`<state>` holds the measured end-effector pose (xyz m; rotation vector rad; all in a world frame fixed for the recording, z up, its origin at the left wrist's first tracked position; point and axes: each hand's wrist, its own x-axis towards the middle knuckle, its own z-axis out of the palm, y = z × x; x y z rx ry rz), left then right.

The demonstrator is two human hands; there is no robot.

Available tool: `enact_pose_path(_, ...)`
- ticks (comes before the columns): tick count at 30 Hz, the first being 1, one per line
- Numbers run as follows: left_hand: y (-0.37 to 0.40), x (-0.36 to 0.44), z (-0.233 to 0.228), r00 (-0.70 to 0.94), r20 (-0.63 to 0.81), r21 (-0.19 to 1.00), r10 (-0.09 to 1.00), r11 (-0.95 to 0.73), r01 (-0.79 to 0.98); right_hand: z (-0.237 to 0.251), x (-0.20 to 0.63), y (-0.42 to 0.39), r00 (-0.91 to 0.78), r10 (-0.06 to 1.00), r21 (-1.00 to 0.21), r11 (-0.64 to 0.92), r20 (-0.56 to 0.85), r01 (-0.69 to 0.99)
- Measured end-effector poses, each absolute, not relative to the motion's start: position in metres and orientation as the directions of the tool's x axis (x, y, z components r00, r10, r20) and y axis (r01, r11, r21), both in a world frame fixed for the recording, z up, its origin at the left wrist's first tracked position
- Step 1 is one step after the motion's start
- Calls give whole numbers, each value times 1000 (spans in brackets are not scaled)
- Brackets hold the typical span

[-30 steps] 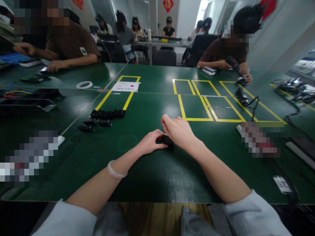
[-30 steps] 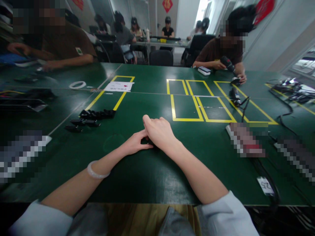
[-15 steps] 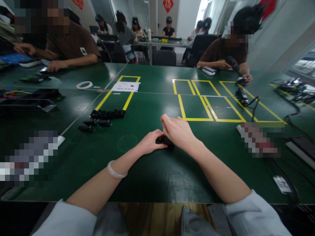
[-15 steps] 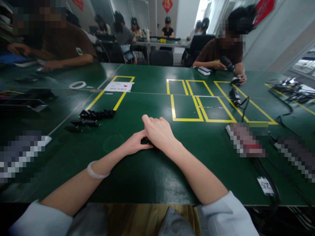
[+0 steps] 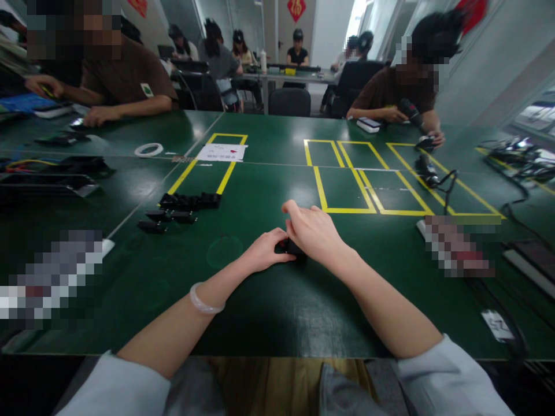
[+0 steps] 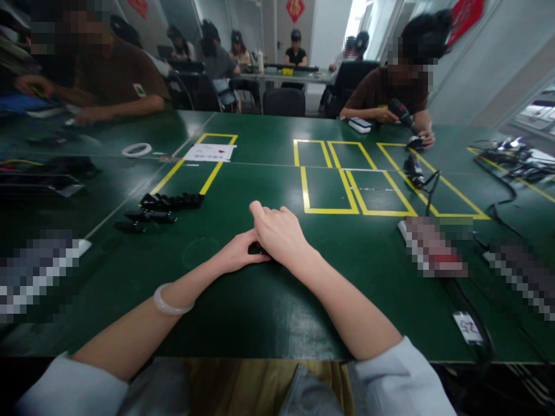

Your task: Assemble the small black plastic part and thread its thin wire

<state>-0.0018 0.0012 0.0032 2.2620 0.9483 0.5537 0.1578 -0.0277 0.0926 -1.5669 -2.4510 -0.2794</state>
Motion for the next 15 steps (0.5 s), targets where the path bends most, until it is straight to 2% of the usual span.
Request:
enact_pose_path(9,1,-2,2,648,143,709,748,-534,461,94,159,-28,-457,840,83,454,292,887)
enact_pose_path(15,1,-2,4,649,137,687,749,-543,483,92,159,-27,-463,836,95,456,294,885)
